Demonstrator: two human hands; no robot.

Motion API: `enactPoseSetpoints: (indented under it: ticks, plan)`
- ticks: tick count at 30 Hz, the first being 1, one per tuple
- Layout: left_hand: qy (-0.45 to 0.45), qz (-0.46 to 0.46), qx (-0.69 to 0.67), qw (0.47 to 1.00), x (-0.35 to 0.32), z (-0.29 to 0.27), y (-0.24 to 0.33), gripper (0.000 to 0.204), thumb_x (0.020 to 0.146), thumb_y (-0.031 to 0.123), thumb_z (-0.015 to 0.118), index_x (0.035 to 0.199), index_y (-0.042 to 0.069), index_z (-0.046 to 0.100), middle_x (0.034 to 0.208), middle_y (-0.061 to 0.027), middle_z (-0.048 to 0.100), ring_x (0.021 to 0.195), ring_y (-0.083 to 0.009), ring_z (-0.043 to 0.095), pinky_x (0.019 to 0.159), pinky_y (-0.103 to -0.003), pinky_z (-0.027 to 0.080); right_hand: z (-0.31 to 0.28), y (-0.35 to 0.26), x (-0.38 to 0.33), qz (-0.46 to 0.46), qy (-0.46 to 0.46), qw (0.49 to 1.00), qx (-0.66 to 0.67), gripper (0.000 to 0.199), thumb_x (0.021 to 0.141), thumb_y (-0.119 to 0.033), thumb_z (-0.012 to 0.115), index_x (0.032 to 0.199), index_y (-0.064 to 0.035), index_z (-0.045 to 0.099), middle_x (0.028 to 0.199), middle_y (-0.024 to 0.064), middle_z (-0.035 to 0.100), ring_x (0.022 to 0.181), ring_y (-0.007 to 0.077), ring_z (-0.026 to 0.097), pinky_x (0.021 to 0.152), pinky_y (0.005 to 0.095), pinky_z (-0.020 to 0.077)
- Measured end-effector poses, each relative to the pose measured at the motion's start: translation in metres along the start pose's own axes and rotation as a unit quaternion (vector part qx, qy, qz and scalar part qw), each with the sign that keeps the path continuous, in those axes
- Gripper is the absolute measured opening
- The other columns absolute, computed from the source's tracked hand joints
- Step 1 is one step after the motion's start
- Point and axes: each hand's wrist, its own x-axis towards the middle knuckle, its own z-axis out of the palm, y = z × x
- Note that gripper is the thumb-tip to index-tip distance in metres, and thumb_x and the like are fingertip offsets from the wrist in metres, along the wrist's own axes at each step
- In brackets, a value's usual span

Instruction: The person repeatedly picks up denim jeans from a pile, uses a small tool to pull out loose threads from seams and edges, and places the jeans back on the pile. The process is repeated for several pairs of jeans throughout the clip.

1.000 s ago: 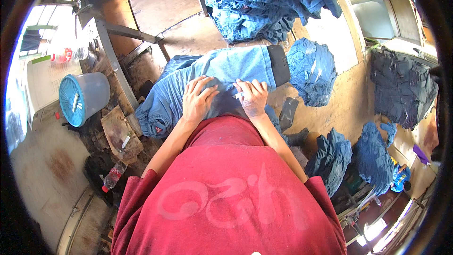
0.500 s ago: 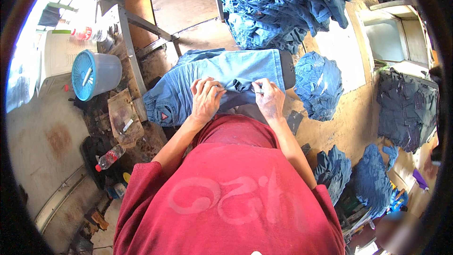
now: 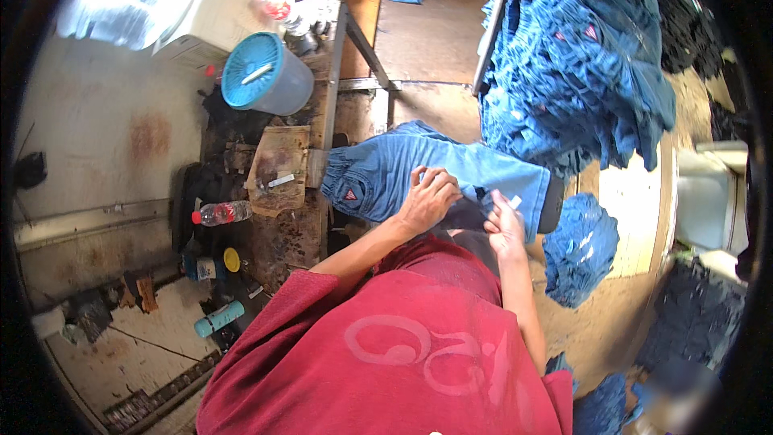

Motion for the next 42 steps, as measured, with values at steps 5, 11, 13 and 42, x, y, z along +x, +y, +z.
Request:
enactPoseSetpoints:
  ticks: [5, 11, 13, 42]
  plan:
    - [-0.041, -0.076, -0.037, 0.996, 0.006, -0.018, 0.018, 0.021, 0.088, 0.020, 0.080, 0.102, 0.011, 0.067, 0.110, -0.0047, 0.068, 0.112, -0.0250, 0.061, 0.100, -0.044, 0.044, -0.020, -0.011, -0.008, 0.007, -0.073, 0.994, -0.082, 0.016, 0.101, -0.026, 0.077, 0.103, -0.0127, 0.067, 0.061, -0.0121, 0.034, 0.046, 0.0005, 0.028, 0.042, 0.0229, 0.0204]
    - [-0.327, -0.230, -0.177, 0.899, 0.029, -0.008, 0.053, 0.056, 0.083, 0.017, 0.083, 0.132, -0.002, 0.064, 0.119, -0.0227, 0.073, 0.108, -0.0373, 0.072, 0.091, -0.046, 0.058, -0.010, -0.007, -0.023, -0.221, -0.091, 0.920, -0.311, 0.018, 0.100, -0.023, 0.078, 0.099, -0.0050, 0.079, 0.082, -0.0080, 0.063, 0.076, 0.0042, 0.051, 0.067, 0.0258, 0.0417]
    - [-0.393, -0.355, -0.357, 0.770, 0.036, -0.001, 0.050, 0.055, 0.086, 0.017, 0.082, 0.134, -0.002, 0.064, 0.114, -0.0159, 0.075, 0.102, -0.0229, 0.072, 0.082, -0.038, 0.059, -0.009, -0.011, -0.030, -0.259, -0.095, 0.893, -0.355, 0.019, 0.101, -0.023, 0.076, 0.100, -0.0040, 0.078, 0.086, -0.0071, 0.068, 0.078, 0.0054, 0.055, 0.067, 0.0278, 0.0442]
    - [-0.356, -0.445, -0.460, 0.681, 0.029, -0.012, 0.044, 0.026, 0.110, 0.033, 0.061, 0.106, 0.008, 0.063, 0.058, 0.0087, 0.039, 0.047, -0.0050, 0.034, 0.044, -0.026, 0.027, -0.033, 0.003, -0.034, -0.379, -0.038, 0.818, -0.432, 0.050, 0.106, -0.034, 0.067, 0.074, -0.0007, 0.046, 0.063, 0.0107, 0.036, 0.060, 0.0164, 0.034, 0.056, 0.0408, 0.0352]
